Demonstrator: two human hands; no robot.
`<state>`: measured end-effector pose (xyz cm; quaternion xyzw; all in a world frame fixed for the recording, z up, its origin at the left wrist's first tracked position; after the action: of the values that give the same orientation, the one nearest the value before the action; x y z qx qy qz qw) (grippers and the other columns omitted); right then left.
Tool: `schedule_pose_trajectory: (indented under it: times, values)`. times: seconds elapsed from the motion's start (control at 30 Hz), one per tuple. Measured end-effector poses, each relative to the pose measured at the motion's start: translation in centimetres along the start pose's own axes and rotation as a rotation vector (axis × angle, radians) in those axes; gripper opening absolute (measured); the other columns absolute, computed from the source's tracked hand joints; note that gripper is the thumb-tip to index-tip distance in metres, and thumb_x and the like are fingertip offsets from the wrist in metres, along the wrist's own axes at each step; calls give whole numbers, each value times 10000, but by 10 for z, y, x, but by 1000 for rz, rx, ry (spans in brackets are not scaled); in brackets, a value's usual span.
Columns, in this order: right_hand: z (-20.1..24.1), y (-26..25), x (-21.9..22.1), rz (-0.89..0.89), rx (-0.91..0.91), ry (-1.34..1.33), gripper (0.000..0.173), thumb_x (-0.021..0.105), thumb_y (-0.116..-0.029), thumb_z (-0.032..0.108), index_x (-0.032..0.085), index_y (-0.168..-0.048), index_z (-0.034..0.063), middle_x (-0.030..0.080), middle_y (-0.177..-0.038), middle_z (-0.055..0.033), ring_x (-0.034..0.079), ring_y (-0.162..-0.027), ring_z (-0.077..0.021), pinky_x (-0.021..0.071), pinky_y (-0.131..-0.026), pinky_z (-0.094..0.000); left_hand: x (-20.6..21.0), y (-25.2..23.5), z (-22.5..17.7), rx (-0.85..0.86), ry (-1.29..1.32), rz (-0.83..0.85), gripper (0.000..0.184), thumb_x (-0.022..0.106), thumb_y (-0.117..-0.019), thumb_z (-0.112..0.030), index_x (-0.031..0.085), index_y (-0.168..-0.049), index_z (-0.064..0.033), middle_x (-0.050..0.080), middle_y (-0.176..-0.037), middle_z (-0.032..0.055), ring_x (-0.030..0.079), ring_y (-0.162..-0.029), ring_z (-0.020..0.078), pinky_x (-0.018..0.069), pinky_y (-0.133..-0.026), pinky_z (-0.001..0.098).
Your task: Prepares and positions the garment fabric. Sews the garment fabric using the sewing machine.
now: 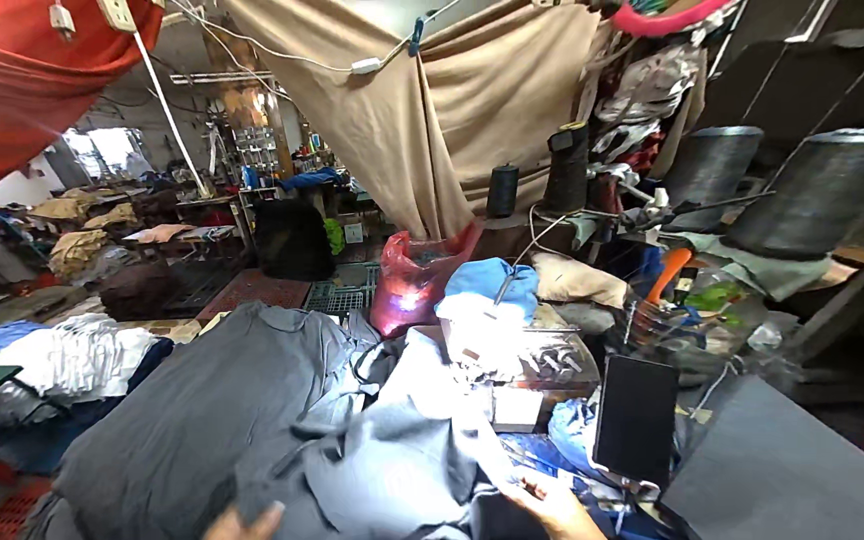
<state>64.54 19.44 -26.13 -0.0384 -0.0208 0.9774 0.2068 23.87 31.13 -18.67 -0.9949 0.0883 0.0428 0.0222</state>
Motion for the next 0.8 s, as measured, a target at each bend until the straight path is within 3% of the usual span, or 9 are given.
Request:
schedule_pose_trajectory:
  times: [0.13,0.17,0.23,0.3,0.4,0.5,0.63,0.73,0.8]
  values:
    - [9,3,37,64,100,-263,45,686,-924,76,713,-960,81,726,-841,36,675,-751,-55,576,-723,-258,-78,-76,-119,308,-343,-38,344,668,-950,-213,599,-1216,-6,726,-1004,-14,709,-891,46,615,-845,303]
    - [10,2,47,65,118,-314,42,676,-922,70,705,-944,92,722,-834,39,674,-736,-52,578,-703,-248,-80,-100,-136,376,-505,-125,325,675,-955,-216,637,-1182,14,720,-994,62,702,-891,123,599,-847,376]
    - [5,1,62,58,155,-402,58,667,-921,54,697,-900,99,710,-807,37,655,-706,-49,565,-671,-241,-65,-140,-147,410,-869,-272,355,688,-991,-172,638,-1239,76,669,-1142,311,645,-1081,469,461,-959,694]
    - [0,1,70,37,169,-432,109,647,-934,34,701,-874,107,703,-777,57,633,-670,-21,547,-640,-212,-16,-147,-136,536,-1079,-316,352,668,-973,-141,641,-1254,70,594,-1267,382,529,-1218,610,355,-1008,792]
    - [-7,3,69,2,196,-445,90,650,-943,10,698,-905,76,725,-824,32,679,-761,-55,582,-727,-257,98,-109,-72,963,-856,-80,378,667,-896,-288,707,-1094,31,662,-1209,283,604,-1202,471,468,-1041,617]
    - [-7,3,63,43,186,-435,64,665,-933,37,694,-916,92,729,-844,39,694,-803,-67,592,-782,-283,183,-75,4,1233,-758,118,373,663,-832,-456,696,-1128,-230,683,-1159,86,625,-1116,285,494,-966,471]
    - [-5,1,58,80,160,-449,85,686,-907,53,672,-863,124,700,-793,52,665,-744,-60,572,-737,-267,190,-86,41,1154,-872,123,421,707,-722,-260,713,-1101,-79,700,-1127,201,671,-1069,415,539,-893,571]
    - [-13,-3,57,63,152,-498,87,708,-869,26,654,-896,88,702,-803,2,682,-748,-116,594,-734,-319,173,-96,32,1130,-848,148,209,613,-863,-144,774,-996,-129,762,-1048,42,715,-1044,225,570,-942,429]
    - [-18,-4,56,30,151,-482,127,725,-848,16,654,-936,73,702,-818,-7,681,-752,-120,593,-714,-320,168,-101,12,1017,-756,205,189,604,-937,-107,788,-977,-93,770,-992,54,739,-973,204,605,-890,405]
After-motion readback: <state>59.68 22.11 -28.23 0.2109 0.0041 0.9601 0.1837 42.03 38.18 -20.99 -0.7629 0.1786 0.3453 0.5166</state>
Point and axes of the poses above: each hand's wrist, its own y-axis away from the middle knuckle, its own x-axis out of the palm, z = x × y, the point moved 3 cm from there along -y, towards the middle knuckle
